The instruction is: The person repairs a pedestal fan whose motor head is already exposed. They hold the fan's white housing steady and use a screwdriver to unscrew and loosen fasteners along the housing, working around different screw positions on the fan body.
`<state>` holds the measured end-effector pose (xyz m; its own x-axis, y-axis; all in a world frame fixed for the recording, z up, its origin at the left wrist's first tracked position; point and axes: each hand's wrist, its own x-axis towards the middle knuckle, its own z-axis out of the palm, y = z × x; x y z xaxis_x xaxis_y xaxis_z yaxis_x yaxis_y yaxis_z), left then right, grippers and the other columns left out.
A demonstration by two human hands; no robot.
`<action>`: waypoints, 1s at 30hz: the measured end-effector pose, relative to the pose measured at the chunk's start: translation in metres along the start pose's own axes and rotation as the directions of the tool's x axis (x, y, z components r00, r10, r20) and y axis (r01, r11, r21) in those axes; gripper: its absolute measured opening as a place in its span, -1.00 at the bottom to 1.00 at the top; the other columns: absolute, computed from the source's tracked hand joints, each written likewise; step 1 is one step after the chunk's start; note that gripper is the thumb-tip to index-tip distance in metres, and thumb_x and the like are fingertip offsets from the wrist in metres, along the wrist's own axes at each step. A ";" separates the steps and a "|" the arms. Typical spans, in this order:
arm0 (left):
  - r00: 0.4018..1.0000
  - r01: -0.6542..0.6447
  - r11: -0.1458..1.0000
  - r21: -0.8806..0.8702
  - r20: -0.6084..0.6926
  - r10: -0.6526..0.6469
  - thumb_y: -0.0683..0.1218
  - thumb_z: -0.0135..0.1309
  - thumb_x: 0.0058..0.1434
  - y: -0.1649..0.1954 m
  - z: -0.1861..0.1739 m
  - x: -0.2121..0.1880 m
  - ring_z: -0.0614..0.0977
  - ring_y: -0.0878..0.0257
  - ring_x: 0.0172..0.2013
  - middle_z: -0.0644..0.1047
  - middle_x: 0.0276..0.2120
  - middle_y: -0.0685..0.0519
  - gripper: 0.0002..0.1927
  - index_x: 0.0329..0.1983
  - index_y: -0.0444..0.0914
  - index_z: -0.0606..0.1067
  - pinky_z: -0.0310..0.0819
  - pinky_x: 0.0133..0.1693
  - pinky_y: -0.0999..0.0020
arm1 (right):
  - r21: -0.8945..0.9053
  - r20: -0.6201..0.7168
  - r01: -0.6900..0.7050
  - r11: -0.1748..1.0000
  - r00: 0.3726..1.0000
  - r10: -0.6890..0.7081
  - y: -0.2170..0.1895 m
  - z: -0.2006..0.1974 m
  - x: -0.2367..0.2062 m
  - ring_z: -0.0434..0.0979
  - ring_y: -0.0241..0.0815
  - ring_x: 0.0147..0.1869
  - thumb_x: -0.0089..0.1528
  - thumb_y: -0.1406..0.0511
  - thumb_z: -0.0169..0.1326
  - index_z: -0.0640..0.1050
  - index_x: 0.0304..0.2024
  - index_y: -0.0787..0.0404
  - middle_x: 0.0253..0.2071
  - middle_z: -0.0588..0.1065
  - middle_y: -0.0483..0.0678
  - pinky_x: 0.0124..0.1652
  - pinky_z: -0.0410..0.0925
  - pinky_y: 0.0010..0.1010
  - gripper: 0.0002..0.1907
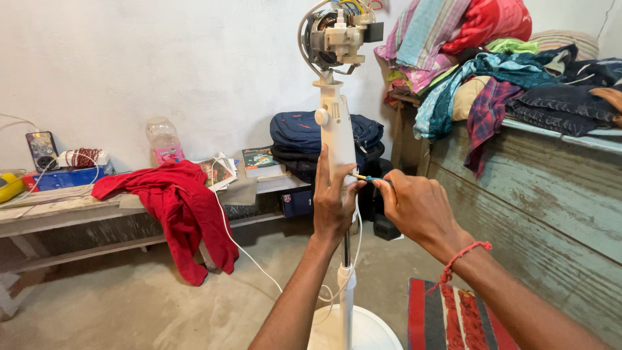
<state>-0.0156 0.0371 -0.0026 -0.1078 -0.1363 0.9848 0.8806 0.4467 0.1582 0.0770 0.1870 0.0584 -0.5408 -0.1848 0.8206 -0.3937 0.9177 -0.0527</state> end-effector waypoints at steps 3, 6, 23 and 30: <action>0.998 0.062 0.997 -0.044 -0.030 -0.063 -0.28 0.31 0.09 0.000 0.001 0.003 0.43 -0.25 0.31 0.22 0.41 -0.33 -0.70 -0.14 -0.31 0.50 0.53 0.14 0.04 | 0.022 -0.035 -0.001 1.000 0.999 0.002 -0.004 0.001 0.005 0.51 0.32 -0.46 0.33 0.16 0.08 0.56 -0.43 0.25 -0.59 0.48 0.21 -0.47 0.31 0.06 -0.67; 0.985 0.170 0.981 -0.089 -0.025 -0.173 -0.34 0.23 0.17 -0.002 0.003 0.005 0.59 -0.10 0.20 0.29 0.43 -0.25 -0.80 -0.20 -0.26 0.52 0.65 0.00 0.19 | 0.080 -0.049 -0.076 0.994 0.996 0.080 -0.006 0.002 0.008 0.49 0.34 -0.44 0.34 0.12 0.05 0.58 -0.47 0.28 -0.58 0.47 0.24 -0.46 0.31 0.05 -0.59; 0.999 0.034 0.992 0.124 -0.031 -0.031 -0.31 0.19 0.14 -0.012 0.013 -0.003 0.48 -0.29 0.30 0.44 0.35 0.08 -0.82 -0.23 -0.22 0.56 0.53 0.14 0.06 | -0.126 -0.004 0.156 0.980 0.987 -0.158 -0.004 0.000 -0.003 0.57 0.18 -0.37 0.25 0.19 0.17 0.54 -0.28 0.20 -0.45 0.54 0.06 -0.43 0.35 -0.02 -0.79; 1.000 -0.009 0.994 0.110 -0.009 0.010 -0.22 0.26 0.16 -0.005 0.007 -0.005 0.43 -0.36 0.26 0.38 0.35 -0.08 -0.73 -0.06 -0.24 0.56 0.47 0.15 -0.04 | 0.069 0.060 -0.105 0.992 0.993 0.101 -0.006 -0.004 0.010 0.53 0.27 -0.46 0.21 0.15 0.16 0.69 -0.35 0.19 -0.57 0.50 0.21 -0.42 0.36 -0.02 -0.74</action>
<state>-0.0222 0.0415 -0.0075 -0.0945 -0.1399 0.9857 0.8253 0.5427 0.1561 0.0767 0.1809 0.0692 -0.6218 -0.1117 0.7752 -0.3847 0.9057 -0.1780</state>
